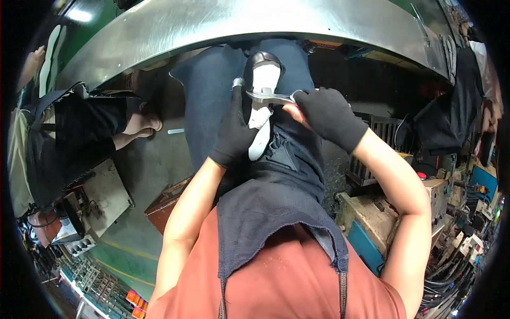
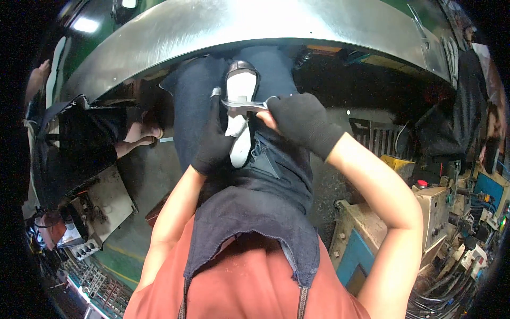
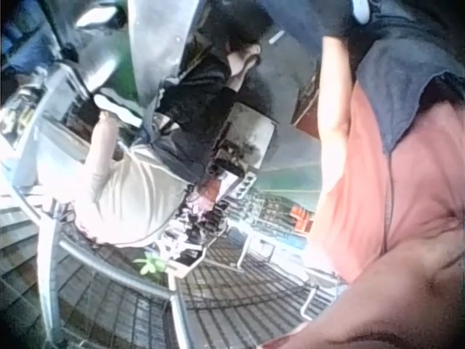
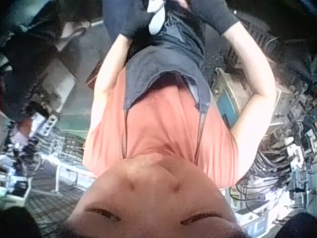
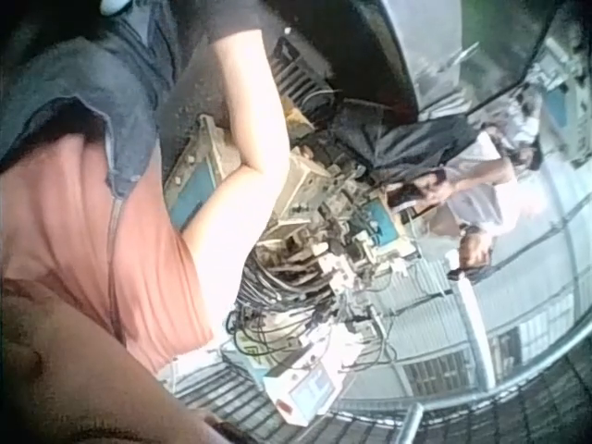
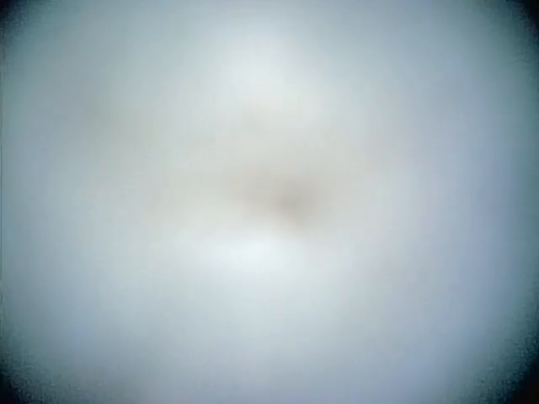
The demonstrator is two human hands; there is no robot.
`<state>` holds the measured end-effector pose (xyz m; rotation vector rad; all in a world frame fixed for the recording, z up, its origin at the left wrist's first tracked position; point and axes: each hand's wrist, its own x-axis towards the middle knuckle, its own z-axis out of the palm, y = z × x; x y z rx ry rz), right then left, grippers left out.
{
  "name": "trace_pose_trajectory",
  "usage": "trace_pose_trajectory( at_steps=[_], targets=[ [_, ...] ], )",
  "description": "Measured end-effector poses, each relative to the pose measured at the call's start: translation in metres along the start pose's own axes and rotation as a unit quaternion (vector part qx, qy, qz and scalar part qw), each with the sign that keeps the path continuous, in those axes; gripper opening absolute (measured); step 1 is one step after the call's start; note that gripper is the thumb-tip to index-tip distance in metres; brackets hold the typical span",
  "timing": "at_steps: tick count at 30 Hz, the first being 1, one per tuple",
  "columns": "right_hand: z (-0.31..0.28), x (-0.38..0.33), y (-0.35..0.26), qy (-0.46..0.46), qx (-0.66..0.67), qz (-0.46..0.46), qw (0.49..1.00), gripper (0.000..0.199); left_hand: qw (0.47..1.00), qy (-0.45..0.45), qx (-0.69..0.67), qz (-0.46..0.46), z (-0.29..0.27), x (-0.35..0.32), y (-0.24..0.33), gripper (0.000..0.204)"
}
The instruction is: Manually assemble shoe components using tools and a conveyor belt system.
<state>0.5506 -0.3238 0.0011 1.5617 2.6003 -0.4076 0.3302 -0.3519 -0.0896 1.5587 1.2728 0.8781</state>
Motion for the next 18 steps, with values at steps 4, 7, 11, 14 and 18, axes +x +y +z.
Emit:
trace_pose_trajectory(
  at_steps=[4, 7, 11, 14, 18],
  targets=[
    [0.02, -0.004, 0.03, -0.02, 0.099, -0.055, 0.993, 0.043, 0.901, -0.185, -0.349, -0.178, -0.026, 0.02, 0.005, 0.073],
    [-0.007, -0.01, 0.04, -0.31, 0.608, 0.188, 0.706, 0.044, 0.998, 0.031, 0.045, -0.019, 0.002, 0.019, 0.016, 0.068],
    [-0.047, 0.005, 0.056, -0.247, 0.163, 0.021, 0.955, 0.05, 0.979, 0.033, 0.153, -0.128, 0.001, 0.025, 0.018, 0.071],
    [-0.063, 0.0, 0.021, -0.106, 0.088, -0.072, 0.988, 0.059, 0.989, -0.02, 0.142, -0.016, -0.016, 0.027, -0.033, 0.08],
    [-0.041, -0.007, -0.026, 0.1, 0.22, -0.241, 0.94, 0.049, 0.985, -0.169, 0.009, -0.012, -0.033, 0.005, -0.032, 0.118]
  ],
)
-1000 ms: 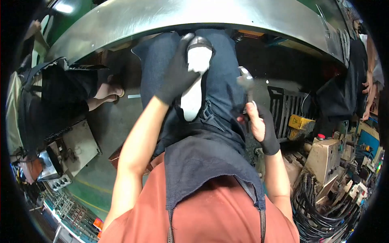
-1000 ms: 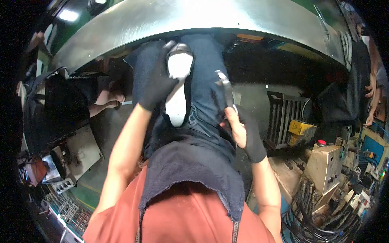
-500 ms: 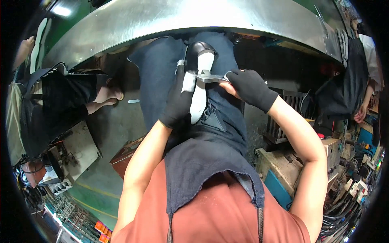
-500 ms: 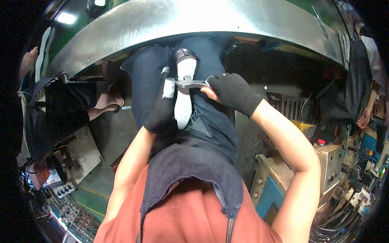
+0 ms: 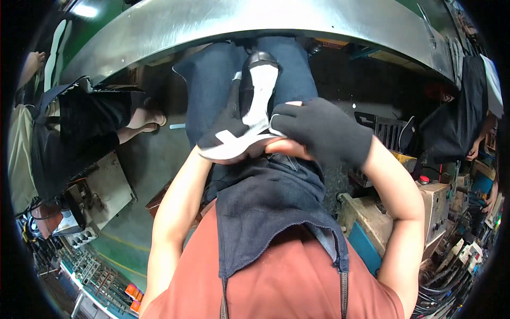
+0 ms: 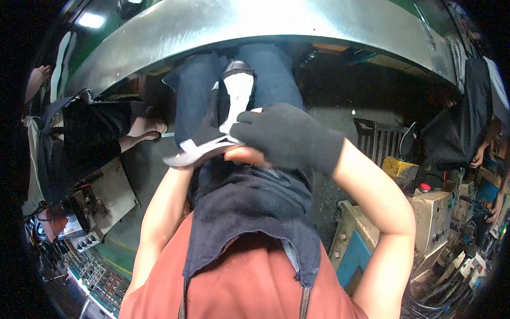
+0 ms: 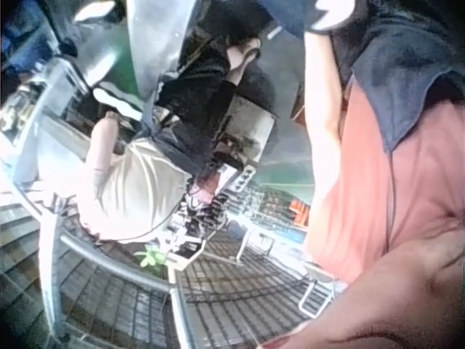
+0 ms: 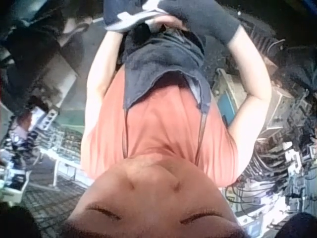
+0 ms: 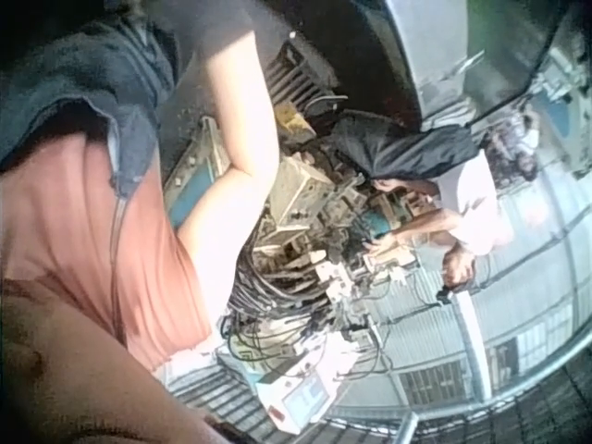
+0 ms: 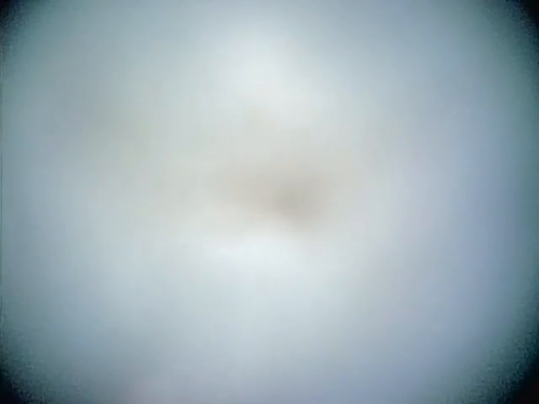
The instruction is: Manually assemble shoe components using tools and a conveyor belt system.
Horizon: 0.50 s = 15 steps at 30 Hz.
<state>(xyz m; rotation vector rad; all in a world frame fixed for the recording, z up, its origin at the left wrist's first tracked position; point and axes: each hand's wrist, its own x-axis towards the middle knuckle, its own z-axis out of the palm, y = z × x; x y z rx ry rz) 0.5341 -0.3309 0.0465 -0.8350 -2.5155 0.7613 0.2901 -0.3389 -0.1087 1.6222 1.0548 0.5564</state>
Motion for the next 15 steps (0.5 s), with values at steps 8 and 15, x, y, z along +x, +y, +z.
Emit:
trace_pose_trajectory(
  at_steps=[8, 15],
  targets=[
    [0.026, -0.017, 0.003, -0.109, 0.024, 0.051, 0.993, 0.048, 0.986, -0.034, -0.114, -0.116, -0.01, -0.006, 0.052, 0.133],
    [0.029, -0.035, 0.017, -0.049, 0.176, 0.238, 0.954, 0.041, 0.99, -0.025, -0.052, -0.132, -0.017, 0.01, 0.001, 0.122]
  ],
)
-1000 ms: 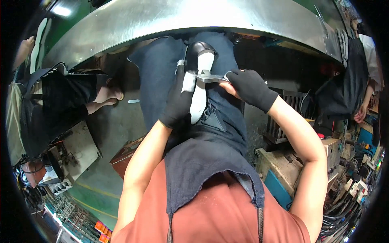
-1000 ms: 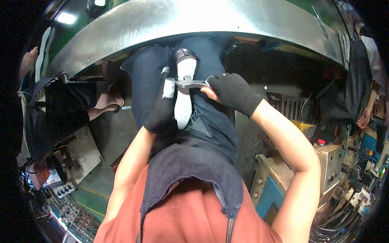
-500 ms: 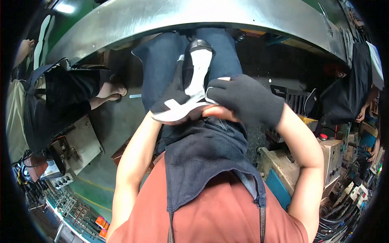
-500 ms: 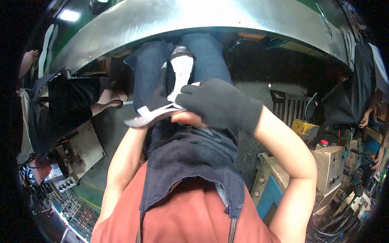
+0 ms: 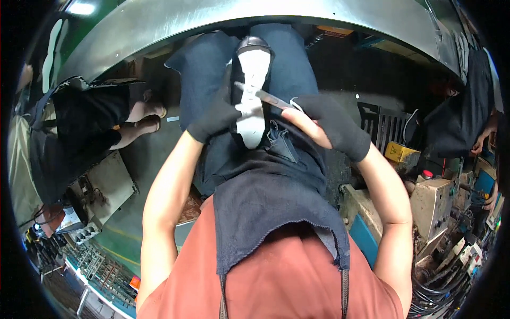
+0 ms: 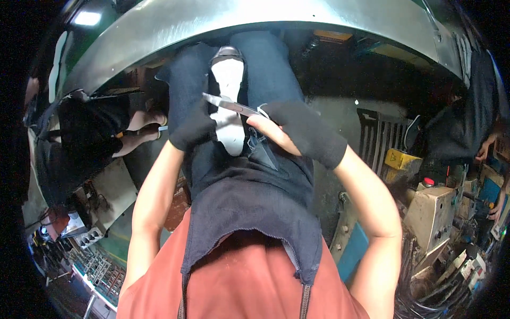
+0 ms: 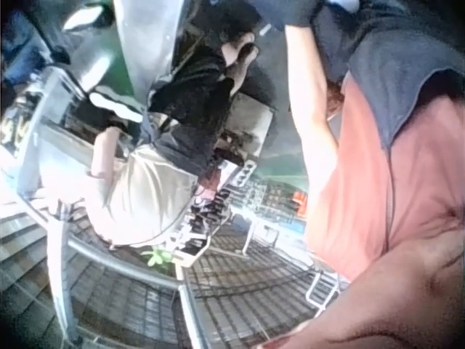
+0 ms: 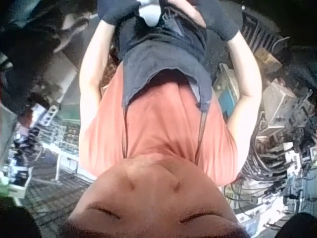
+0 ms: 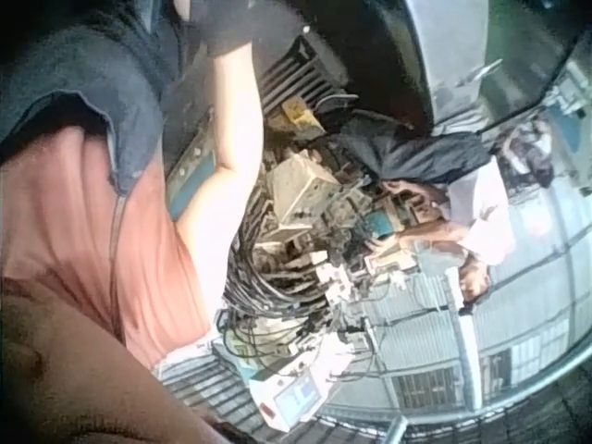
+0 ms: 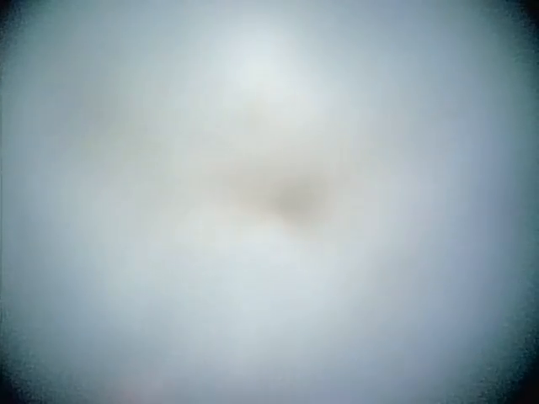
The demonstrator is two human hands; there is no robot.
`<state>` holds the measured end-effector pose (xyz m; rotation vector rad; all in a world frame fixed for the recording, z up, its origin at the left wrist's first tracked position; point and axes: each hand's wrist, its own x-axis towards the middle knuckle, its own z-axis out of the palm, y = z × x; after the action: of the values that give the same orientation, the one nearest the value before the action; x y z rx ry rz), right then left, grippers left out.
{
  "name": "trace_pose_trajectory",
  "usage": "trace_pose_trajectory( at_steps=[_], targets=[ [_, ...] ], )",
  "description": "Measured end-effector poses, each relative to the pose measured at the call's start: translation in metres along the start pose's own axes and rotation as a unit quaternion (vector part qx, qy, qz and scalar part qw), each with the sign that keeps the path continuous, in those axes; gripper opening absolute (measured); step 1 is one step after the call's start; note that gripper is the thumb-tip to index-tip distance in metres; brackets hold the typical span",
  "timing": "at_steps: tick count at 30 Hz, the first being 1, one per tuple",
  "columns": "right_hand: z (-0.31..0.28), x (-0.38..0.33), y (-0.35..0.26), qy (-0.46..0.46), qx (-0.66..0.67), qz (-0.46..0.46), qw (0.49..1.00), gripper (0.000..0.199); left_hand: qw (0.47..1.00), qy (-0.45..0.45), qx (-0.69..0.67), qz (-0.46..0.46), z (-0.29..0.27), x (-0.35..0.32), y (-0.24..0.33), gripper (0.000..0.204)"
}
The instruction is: Manually assemble shoe components using tools and a conveyor belt system.
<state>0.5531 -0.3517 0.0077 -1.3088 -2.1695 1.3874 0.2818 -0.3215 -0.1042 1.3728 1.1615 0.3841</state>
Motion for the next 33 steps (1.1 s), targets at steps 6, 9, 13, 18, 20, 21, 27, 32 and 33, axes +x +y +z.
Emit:
trace_pose_trajectory(
  at_steps=[6, 9, 13, 18, 20, 21, 27, 32, 33],
  targets=[
    [0.061, -0.027, 0.036, 0.225, 0.309, 0.197, 0.903, 0.049, 0.986, -0.014, -0.166, -0.022, -0.007, 0.034, 0.076, 0.081],
    [0.082, -0.04, 0.055, 0.257, 0.381, 0.303, 0.835, 0.067, 0.998, 0.012, -0.048, 0.039, -0.01, 0.04, 0.08, 0.1],
    [0.075, -0.043, 0.054, 0.252, 0.343, 0.332, 0.842, 0.072, 0.981, 0.077, -0.006, 0.179, -0.019, 0.051, 0.081, 0.089],
    [0.076, -0.052, 0.066, 0.23, 0.38, 0.346, 0.827, 0.077, 0.933, 0.129, -0.335, 0.032, -0.06, 0.127, 0.159, 0.056],
    [0.072, -0.048, 0.065, 0.253, 0.408, 0.326, 0.814, 0.076, 0.915, 0.078, -0.391, 0.057, -0.094, 0.193, 0.193, 0.04],
    [0.071, -0.045, 0.067, 0.254, 0.394, 0.325, 0.821, 0.076, 0.924, 0.032, -0.371, 0.091, -0.113, 0.225, 0.216, 0.033],
    [0.065, -0.02, 0.066, 0.246, 0.391, 0.295, 0.836, 0.071, 0.965, 0.018, -0.236, 0.113, -0.26, 0.387, 0.274, 0.038],
    [0.063, -0.028, 0.071, 0.27, 0.482, 0.358, 0.753, 0.07, 0.991, -0.001, 0.068, 0.112, -0.141, 0.405, 0.273, 0.05],
    [0.067, -0.03, 0.075, 0.274, 0.483, 0.358, 0.751, 0.07, 0.97, -0.027, 0.162, 0.178, -0.135, 0.391, 0.264, 0.051]
  ],
)
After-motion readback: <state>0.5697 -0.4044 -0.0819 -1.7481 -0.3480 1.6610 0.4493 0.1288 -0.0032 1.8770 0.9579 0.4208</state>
